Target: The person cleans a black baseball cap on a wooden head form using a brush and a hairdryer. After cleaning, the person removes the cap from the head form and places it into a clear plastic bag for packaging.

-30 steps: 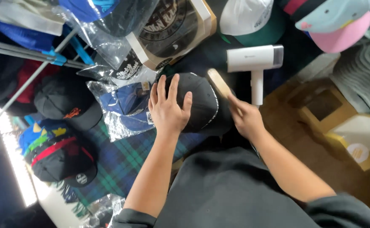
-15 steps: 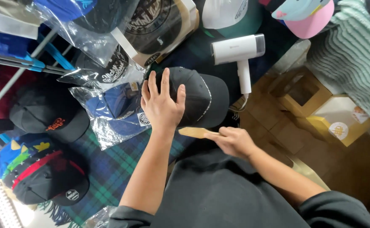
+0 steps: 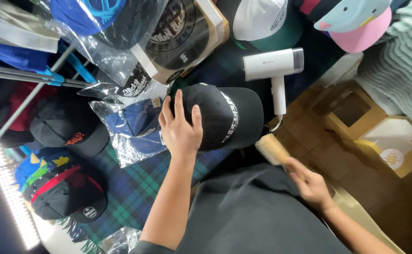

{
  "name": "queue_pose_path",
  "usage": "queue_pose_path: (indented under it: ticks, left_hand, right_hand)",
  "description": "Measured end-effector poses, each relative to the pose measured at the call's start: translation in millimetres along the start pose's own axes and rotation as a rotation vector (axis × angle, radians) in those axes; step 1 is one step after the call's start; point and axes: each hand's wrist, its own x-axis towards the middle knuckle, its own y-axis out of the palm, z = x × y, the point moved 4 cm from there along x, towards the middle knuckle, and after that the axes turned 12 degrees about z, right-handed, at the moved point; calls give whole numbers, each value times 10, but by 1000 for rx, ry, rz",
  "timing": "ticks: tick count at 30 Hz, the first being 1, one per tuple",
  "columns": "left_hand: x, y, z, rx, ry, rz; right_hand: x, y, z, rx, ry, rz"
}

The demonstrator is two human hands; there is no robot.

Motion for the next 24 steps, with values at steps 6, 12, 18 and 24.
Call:
queue_pose_path:
  ticks: [6, 12, 18, 24]
  left_hand:
    - [-103, -78, -198, 113, 28, -30]
    - [-96, -10, -109, 70, 63, -27]
    - [-75, -44, -136, 33, 56, -7]
    - [-64, -78, -190, 44, 36, -80]
  right_hand:
    - [399, 339, 849, 117, 54, 96]
    - [2223, 549, 959, 25, -279, 95]
    - [2595, 359, 1373, -253, -156, 268]
    - [781, 543, 469, 324, 39, 258]
